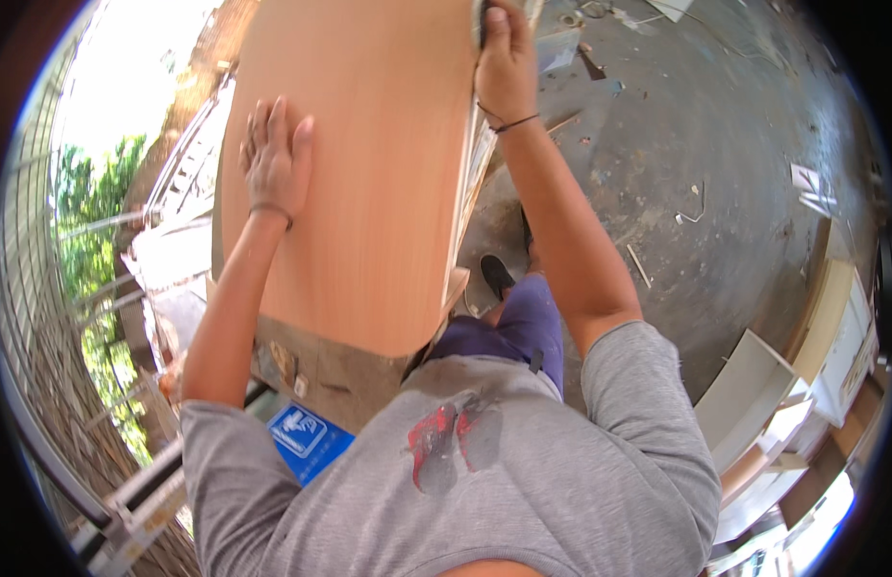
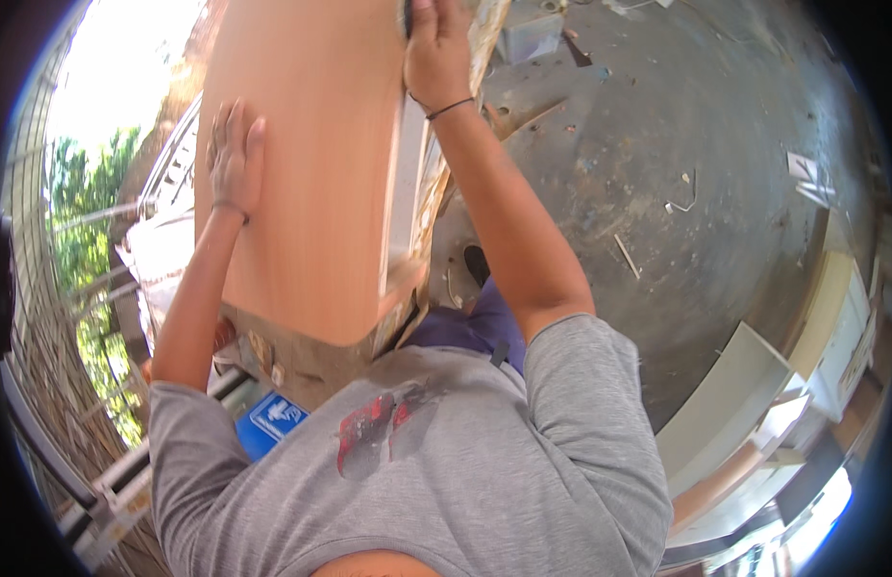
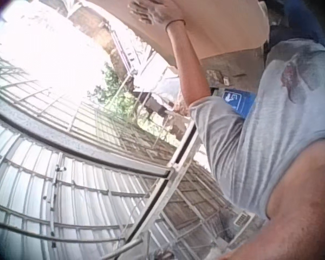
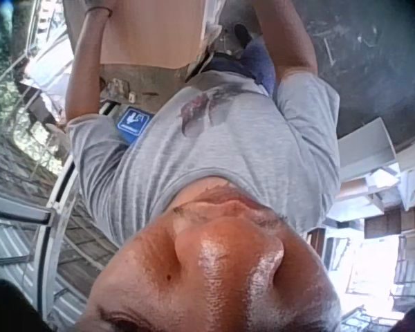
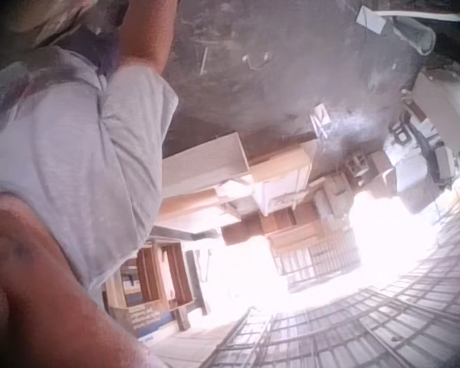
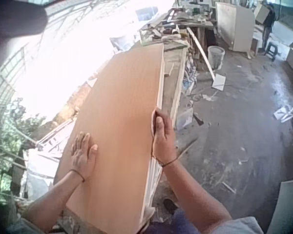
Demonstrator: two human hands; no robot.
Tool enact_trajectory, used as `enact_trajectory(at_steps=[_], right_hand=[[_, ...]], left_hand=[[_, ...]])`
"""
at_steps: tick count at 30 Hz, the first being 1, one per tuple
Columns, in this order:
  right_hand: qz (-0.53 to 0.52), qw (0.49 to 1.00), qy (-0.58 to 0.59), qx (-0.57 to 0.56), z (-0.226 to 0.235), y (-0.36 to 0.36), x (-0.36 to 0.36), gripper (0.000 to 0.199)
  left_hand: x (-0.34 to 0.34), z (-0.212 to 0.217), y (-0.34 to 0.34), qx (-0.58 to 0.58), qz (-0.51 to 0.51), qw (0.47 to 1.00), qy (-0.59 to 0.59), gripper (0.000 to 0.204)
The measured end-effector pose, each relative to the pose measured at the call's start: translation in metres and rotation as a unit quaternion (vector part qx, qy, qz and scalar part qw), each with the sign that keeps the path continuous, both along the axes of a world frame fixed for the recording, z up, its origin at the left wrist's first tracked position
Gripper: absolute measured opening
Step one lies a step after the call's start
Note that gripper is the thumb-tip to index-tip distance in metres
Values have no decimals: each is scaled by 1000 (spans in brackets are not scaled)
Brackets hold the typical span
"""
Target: The person sands the edges of a wood panel using a metal file and then a circular sanding block, before picking up and inspecting the panel and preparing an electric angle grinder.
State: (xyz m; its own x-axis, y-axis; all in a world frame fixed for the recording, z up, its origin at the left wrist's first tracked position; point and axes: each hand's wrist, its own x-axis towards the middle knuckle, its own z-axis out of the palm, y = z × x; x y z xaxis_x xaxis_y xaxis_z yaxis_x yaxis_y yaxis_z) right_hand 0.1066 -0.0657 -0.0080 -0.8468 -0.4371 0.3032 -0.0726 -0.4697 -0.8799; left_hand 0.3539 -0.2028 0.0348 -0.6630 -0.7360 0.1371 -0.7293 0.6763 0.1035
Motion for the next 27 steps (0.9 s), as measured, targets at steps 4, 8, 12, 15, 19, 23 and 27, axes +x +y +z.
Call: enact_trajectory(at_steps=[4, 8, 12, 15, 19, 23, 27], right_hand=[[-44, 990, 113, 71, -16, 76, 119, 35], [-41, 982, 140, 119, -15, 87, 121, 36], [0, 993, 33, 117, 9, 34, 33, 38], [24, 969, 170, 178, -8, 99, 118, 42], [-19, 980, 160, 118, -28, 88, 121, 40], [-6, 999, 14, 39, -13, -2, -24, 38], [23, 989, -24, 147, 0, 46, 58, 36]], left_hand=[[15, -5, 6, -17, 25, 1000, 5, 66], [9, -3, 7, -34, 20, 999, -1, 66], [0, -8, 7, -63, 4, 998, 15, 63], [10, -14, 7, -68, 6, 997, 28, 63], [8, -9, 13, -73, 22, 997, 8, 63], [-12, -6, 7, -67, 10, 998, 5, 62], [6, -6, 6, -57, 23, 998, 12, 63]])
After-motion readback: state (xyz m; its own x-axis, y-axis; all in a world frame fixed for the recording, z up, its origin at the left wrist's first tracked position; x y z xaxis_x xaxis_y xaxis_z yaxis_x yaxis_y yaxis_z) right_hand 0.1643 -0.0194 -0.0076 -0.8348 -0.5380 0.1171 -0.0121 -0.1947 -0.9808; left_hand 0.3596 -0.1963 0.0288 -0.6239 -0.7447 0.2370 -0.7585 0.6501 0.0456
